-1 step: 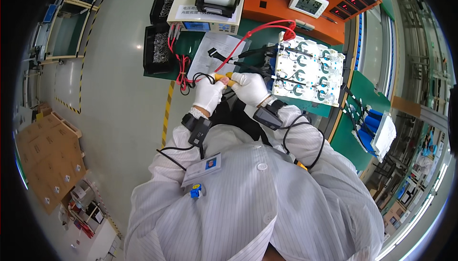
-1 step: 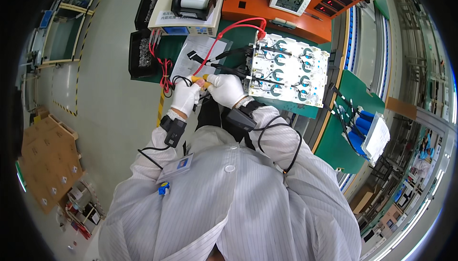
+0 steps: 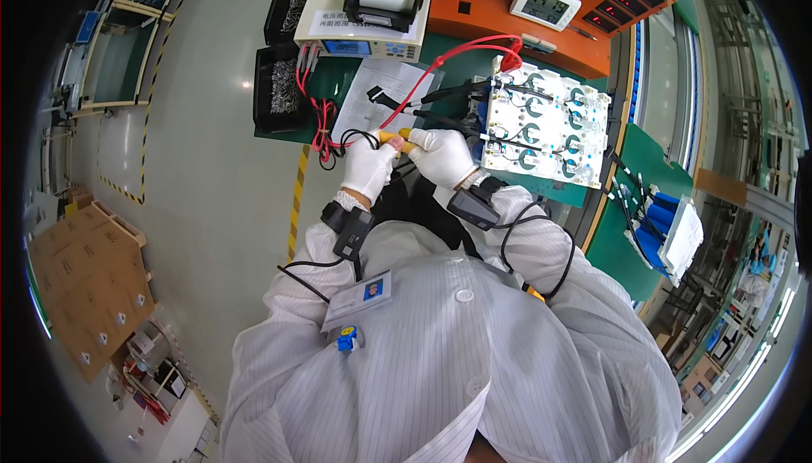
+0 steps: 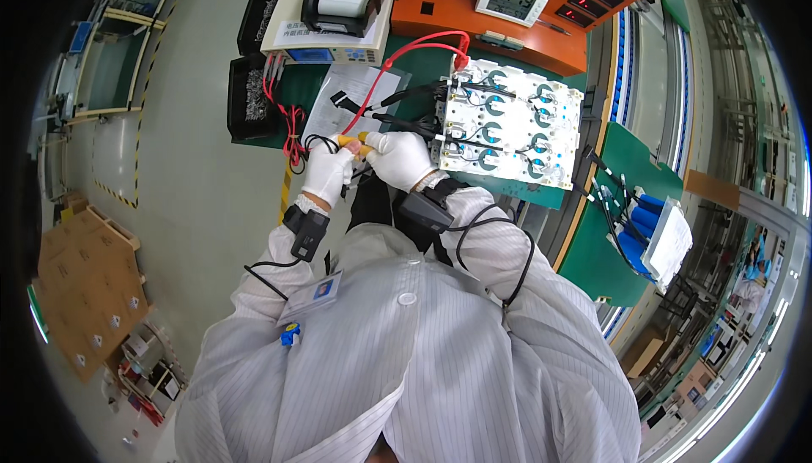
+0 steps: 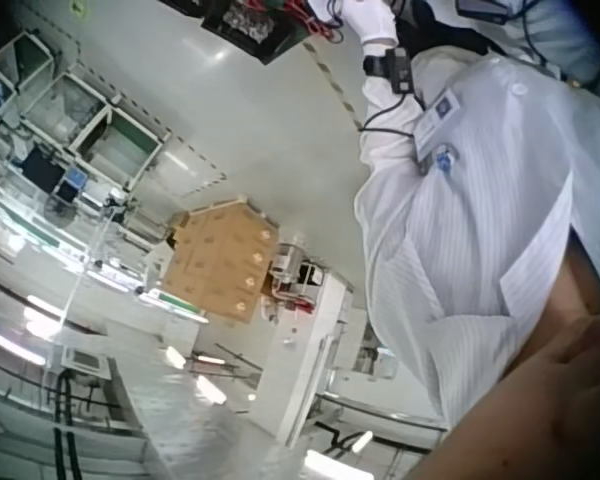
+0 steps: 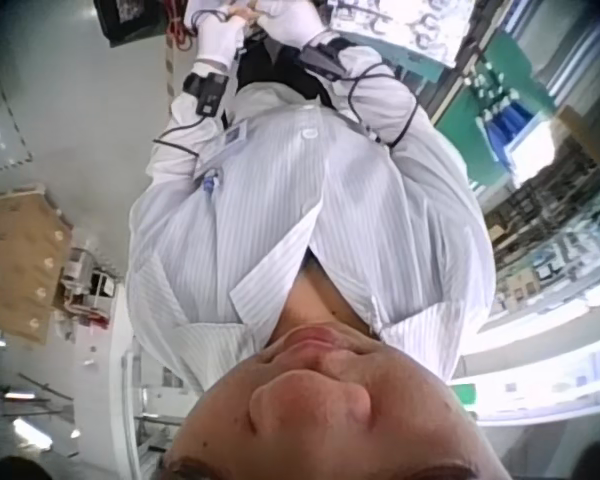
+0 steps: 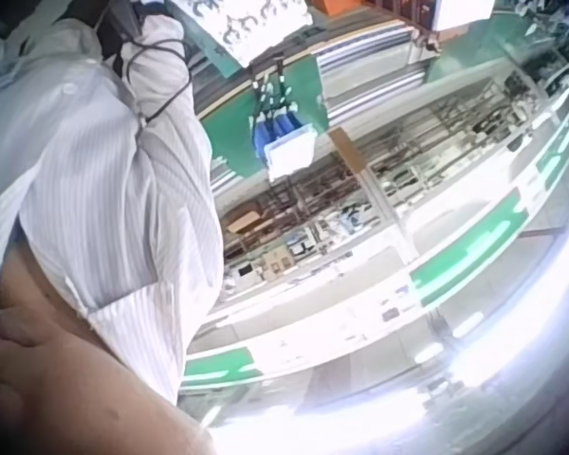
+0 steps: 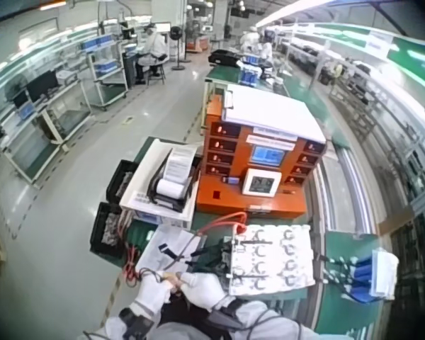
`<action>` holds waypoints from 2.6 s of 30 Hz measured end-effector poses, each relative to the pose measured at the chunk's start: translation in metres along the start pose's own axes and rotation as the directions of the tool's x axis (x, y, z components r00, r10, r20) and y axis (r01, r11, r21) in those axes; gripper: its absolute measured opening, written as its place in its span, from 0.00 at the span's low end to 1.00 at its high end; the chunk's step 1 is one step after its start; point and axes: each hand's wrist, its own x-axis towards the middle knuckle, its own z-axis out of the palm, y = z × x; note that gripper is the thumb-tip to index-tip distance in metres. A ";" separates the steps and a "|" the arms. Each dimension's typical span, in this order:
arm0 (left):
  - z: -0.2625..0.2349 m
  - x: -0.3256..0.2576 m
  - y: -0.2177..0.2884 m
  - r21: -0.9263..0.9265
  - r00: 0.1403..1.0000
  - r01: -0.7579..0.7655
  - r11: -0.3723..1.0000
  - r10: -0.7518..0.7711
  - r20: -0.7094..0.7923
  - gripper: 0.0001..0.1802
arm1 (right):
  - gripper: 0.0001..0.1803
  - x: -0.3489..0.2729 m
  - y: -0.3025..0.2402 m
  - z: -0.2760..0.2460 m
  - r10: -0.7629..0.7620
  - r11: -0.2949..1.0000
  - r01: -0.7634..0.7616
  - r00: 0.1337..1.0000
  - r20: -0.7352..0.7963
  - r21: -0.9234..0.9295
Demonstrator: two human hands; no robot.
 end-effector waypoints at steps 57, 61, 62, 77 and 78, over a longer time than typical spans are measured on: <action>-0.016 0.055 0.010 -0.744 0.915 -0.193 0.640 -0.156 -0.372 0.14 | 0.09 -0.002 -0.011 -0.011 -0.032 0.961 0.091 0.975 0.222 -0.261; -0.013 0.057 0.012 -0.759 0.915 -0.200 0.619 -0.158 -0.370 0.15 | 0.08 -0.003 -0.007 -0.012 -0.037 0.956 0.097 0.976 0.214 -0.278; -0.016 0.062 0.011 -0.759 0.916 -0.197 0.621 -0.159 -0.369 0.15 | 0.08 -0.004 -0.007 -0.012 -0.054 0.951 0.112 0.978 0.201 -0.290; -0.033 0.010 0.013 -0.156 0.996 0.001 0.988 0.013 0.085 0.06 | 0.07 -0.002 -0.002 -0.010 -0.002 0.999 0.000 0.998 -0.060 -0.032; -0.031 0.008 0.011 -0.150 0.998 -0.013 0.989 0.022 0.061 0.07 | 0.07 -0.002 -0.001 -0.010 -0.001 0.999 -0.001 0.998 -0.056 -0.033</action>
